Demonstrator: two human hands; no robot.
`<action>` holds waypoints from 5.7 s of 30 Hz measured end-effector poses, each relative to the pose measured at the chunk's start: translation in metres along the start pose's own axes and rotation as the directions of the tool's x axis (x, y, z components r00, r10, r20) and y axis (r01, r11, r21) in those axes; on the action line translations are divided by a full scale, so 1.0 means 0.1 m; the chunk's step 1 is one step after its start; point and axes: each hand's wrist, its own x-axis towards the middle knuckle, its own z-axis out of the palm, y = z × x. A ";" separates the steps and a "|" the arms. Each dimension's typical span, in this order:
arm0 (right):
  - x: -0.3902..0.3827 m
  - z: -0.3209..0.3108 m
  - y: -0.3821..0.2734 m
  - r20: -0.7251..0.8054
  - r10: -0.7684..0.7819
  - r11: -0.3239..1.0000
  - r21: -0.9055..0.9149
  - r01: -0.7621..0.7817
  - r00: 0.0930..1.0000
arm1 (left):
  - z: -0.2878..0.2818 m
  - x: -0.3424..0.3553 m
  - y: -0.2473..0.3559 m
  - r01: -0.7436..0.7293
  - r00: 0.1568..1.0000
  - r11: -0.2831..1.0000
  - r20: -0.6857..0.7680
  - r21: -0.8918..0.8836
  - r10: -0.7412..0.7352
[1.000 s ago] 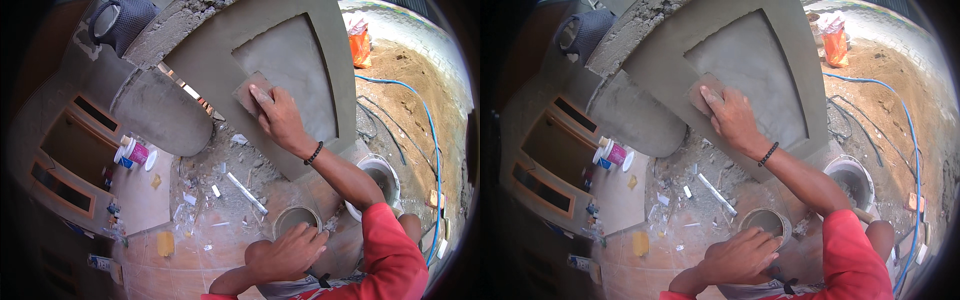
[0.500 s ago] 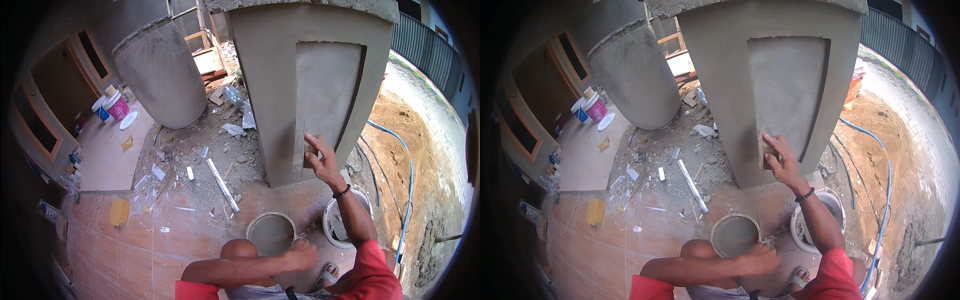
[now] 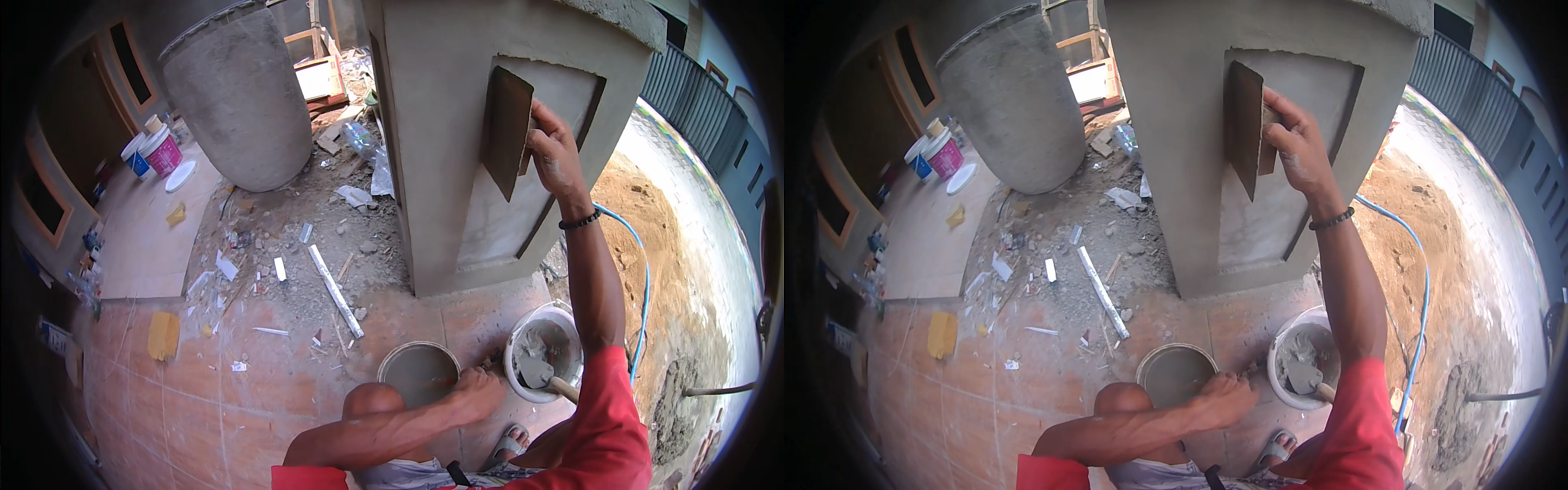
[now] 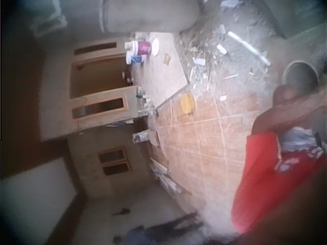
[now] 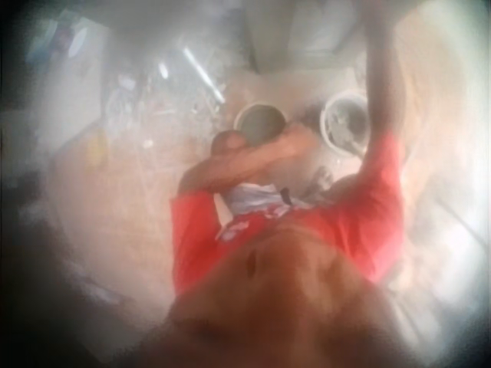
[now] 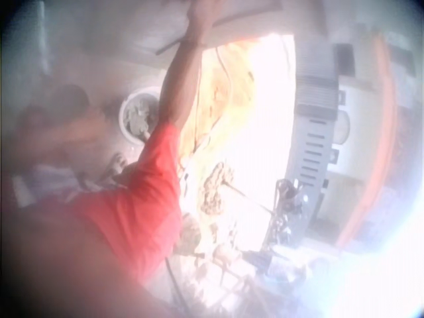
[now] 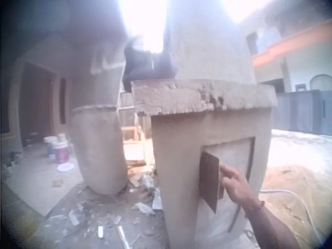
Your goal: The person is smoothing a freshly plastered wall using a trowel. They repeatedly dip the trowel into a bucket of water and scrape it against a bucket of plaster to clean it before continuing to smooth the wall surface.
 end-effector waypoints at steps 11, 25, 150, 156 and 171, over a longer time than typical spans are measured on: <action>0.08 0.09 -0.13 0.074 0.053 0.999 -0.005 -0.053 0.996 | -0.06 -0.02 0.04 0.028 0.999 0.999 -0.036 0.043 -0.027; -1.18 0.15 0.89 0.072 0.223 0.973 -0.074 -0.218 0.972 | -0.05 0.07 -0.01 0.007 1.000 0.999 0.022 0.035 -0.008; -0.97 1.11 0.62 0.128 -0.422 0.419 -0.851 0.318 0.898 | -0.09 -0.19 0.07 0.000 1.000 0.993 -0.013 0.120 0.001; 0.20 0.86 -0.31 0.020 -0.592 0.233 -0.953 0.195 0.806 | -0.10 -0.12 0.09 -0.051 0.996 0.996 -0.070 0.072 0.056; -0.53 0.84 -0.04 0.053 -0.475 0.348 -0.906 0.242 0.879 | -0.16 0.01 0.20 -0.030 1.000 0.997 0.005 0.075 0.030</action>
